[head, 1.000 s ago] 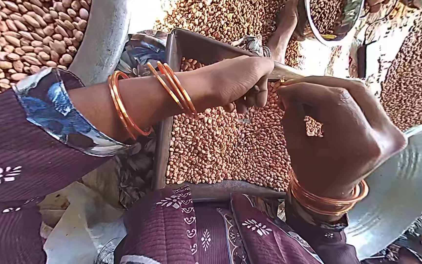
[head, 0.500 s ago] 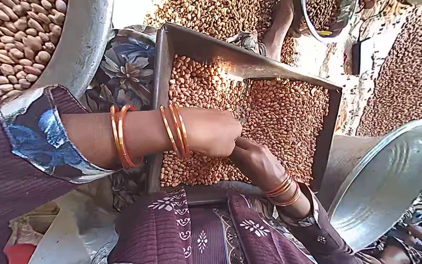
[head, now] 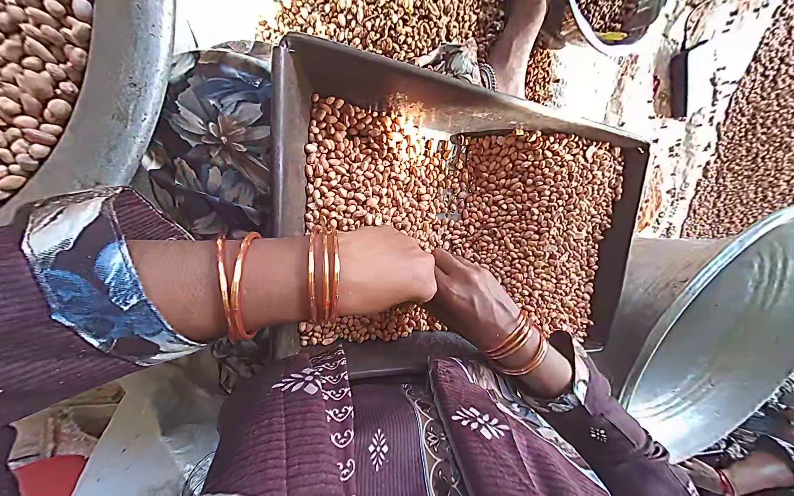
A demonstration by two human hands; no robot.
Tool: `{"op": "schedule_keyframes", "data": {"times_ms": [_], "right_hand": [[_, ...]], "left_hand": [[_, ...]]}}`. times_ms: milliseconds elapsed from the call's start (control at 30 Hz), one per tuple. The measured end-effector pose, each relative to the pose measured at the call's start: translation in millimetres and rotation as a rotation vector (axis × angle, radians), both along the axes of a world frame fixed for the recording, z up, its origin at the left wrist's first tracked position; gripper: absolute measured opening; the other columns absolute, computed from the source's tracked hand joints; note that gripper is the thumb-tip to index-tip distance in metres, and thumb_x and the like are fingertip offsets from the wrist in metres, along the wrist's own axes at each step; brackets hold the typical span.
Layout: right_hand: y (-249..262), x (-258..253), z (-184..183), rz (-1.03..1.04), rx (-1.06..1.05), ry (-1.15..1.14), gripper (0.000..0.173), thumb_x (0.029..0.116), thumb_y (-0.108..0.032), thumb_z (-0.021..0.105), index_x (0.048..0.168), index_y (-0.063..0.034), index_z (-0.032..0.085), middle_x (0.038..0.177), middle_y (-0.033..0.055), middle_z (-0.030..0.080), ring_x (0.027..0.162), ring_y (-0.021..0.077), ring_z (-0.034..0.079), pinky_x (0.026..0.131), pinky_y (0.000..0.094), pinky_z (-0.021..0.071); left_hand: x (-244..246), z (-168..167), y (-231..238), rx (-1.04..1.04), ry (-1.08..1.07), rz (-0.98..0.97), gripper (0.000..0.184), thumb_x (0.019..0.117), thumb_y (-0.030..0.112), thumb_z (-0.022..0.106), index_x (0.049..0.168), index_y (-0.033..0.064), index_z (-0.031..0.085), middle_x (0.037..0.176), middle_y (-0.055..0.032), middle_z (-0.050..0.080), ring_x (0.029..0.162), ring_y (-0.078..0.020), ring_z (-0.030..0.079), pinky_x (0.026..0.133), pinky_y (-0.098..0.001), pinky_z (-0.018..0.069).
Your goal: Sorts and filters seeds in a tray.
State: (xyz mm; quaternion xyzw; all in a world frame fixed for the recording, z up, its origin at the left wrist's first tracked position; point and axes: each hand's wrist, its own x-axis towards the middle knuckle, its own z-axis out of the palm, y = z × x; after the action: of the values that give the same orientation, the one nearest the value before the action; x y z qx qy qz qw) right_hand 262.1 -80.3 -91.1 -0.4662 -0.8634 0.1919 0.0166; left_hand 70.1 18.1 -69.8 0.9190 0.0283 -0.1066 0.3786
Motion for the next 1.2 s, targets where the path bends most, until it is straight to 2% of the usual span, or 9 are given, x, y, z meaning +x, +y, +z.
{"op": "schedule_keyframes", "data": {"times_ms": [167, 333, 533, 667, 767, 833, 1000, 1133, 1200], "right_hand": [[11.2, 19.7, 9.9, -0.107, -0.172, 0.132, 0.010, 0.0881, -0.014, 0.065, 0.090, -0.0043, 0.066, 0.075, 0.0056, 0.065, 0.060, 0.0158, 0.064, 0.052, 0.0308, 0.0539], [6.4, 39.8, 18.6, -0.065, -0.254, 0.210, 0.012, 0.0950, -0.012, 0.063, 0.095, -0.0057, 0.074, 0.087, 0.0076, 0.069, 0.074, 0.0159, 0.068, 0.066, 0.0287, 0.0580], [-16.1, 25.8, 0.9, -0.030, -0.148, 0.130, 0.016, 0.0982, -0.015, 0.062, 0.092, -0.0046, 0.073, 0.086, 0.0105, 0.068, 0.077, 0.0234, 0.070, 0.067, 0.0329, 0.0585], [-20.4, 20.9, 5.1, -0.001, -0.111, 0.064, 0.015, 0.0993, -0.012, 0.061, 0.095, -0.0040, 0.074, 0.088, 0.0120, 0.068, 0.078, 0.0253, 0.070, 0.066, 0.0334, 0.0591], [-20.7, 21.1, 10.9, 0.015, -0.178, 0.037, 0.016, 0.0996, -0.010, 0.059, 0.096, -0.0034, 0.072, 0.086, 0.0121, 0.066, 0.075, 0.0263, 0.069, 0.062, 0.0357, 0.0581], [-19.6, 21.6, 11.4, 0.003, -0.220, 0.027, 0.015, 0.0986, -0.010, 0.059, 0.097, -0.0034, 0.072, 0.088, 0.0125, 0.066, 0.074, 0.0264, 0.069, 0.062, 0.0363, 0.0580], [-15.3, 19.1, 15.1, -0.035, -0.301, -0.002, 0.016, 0.0941, -0.015, 0.063, 0.096, -0.0020, 0.072, 0.088, 0.0134, 0.067, 0.075, 0.0277, 0.070, 0.064, 0.0396, 0.0589], [-8.4, 16.9, 33.9, -0.134, -0.043, 0.059, 0.011, 0.0908, -0.011, 0.061, 0.091, -0.0027, 0.068, 0.075, 0.0090, 0.062, 0.062, 0.0212, 0.064, 0.052, 0.0321, 0.0522], [-1.8, 12.6, 55.7, -0.173, 0.131, 0.139, 0.009, 0.0930, -0.006, 0.063, 0.095, -0.0045, 0.072, 0.087, 0.0098, 0.071, 0.076, 0.0175, 0.070, 0.062, 0.0256, 0.0563]], "left_hand": [[0.3, 6.1, -10.0, 0.050, 0.043, -0.033, 0.014, 0.0958, 0.002, 0.064, 0.083, 0.0039, 0.068, 0.081, -0.0112, 0.062, 0.074, -0.0275, 0.065, 0.059, -0.0409, 0.0493], [7.0, 10.7, -15.3, 0.007, 0.171, -0.088, 0.012, 0.0972, -0.004, 0.058, 0.096, 0.0003, 0.069, 0.094, -0.0159, 0.064, 0.083, -0.0321, 0.066, 0.065, -0.0441, 0.0526], [1.6, -12.7, -9.6, 0.006, -0.051, 0.100, 0.013, 0.0914, 0.009, 0.068, 0.079, 0.0075, 0.067, 0.078, -0.0071, 0.061, 0.066, -0.0231, 0.064, 0.054, -0.0392, 0.0508], [8.2, -4.9, 22.2, -0.153, -0.139, 0.398, 0.013, 0.0903, 0.023, 0.061, 0.084, 0.0129, 0.066, 0.077, 0.0034, 0.057, 0.066, -0.0057, 0.055, 0.056, -0.0248, 0.0438], [11.0, 19.6, 35.2, -0.466, -0.030, 0.627, 0.022, 0.1025, 0.022, 0.051, 0.084, 0.0167, 0.061, 0.066, 0.0077, 0.050, 0.056, -0.0004, 0.046, 0.050, -0.0190, 0.0338], [11.7, 25.3, 35.3, -0.601, 0.055, 0.644, 0.032, 0.1072, 0.022, 0.042, 0.085, 0.0186, 0.064, 0.068, 0.0073, 0.056, 0.058, -0.0017, 0.050, 0.051, -0.0202, 0.0367], [16.4, 18.6, 17.8, -0.488, 0.235, 0.476, 0.024, 0.1068, 0.021, 0.051, 0.094, 0.0174, 0.070, 0.076, 0.0059, 0.060, 0.067, -0.0037, 0.055, 0.059, -0.0248, 0.0430], [21.3, 13.4, 12.9, -0.535, 0.266, 0.611, 0.034, 0.1123, 0.027, 0.041, 0.095, 0.0131, 0.066, 0.076, 0.0016, 0.056, 0.066, -0.0080, 0.054, 0.059, -0.0278, 0.0427], [25.6, 14.4, 12.8, -0.740, 0.267, 0.746, 0.044, 0.1135, 0.033, 0.034, 0.101, 0.0087, 0.068, 0.079, -0.0004, 0.062, 0.065, -0.0071, 0.058, 0.059, -0.0242, 0.0469]]}}
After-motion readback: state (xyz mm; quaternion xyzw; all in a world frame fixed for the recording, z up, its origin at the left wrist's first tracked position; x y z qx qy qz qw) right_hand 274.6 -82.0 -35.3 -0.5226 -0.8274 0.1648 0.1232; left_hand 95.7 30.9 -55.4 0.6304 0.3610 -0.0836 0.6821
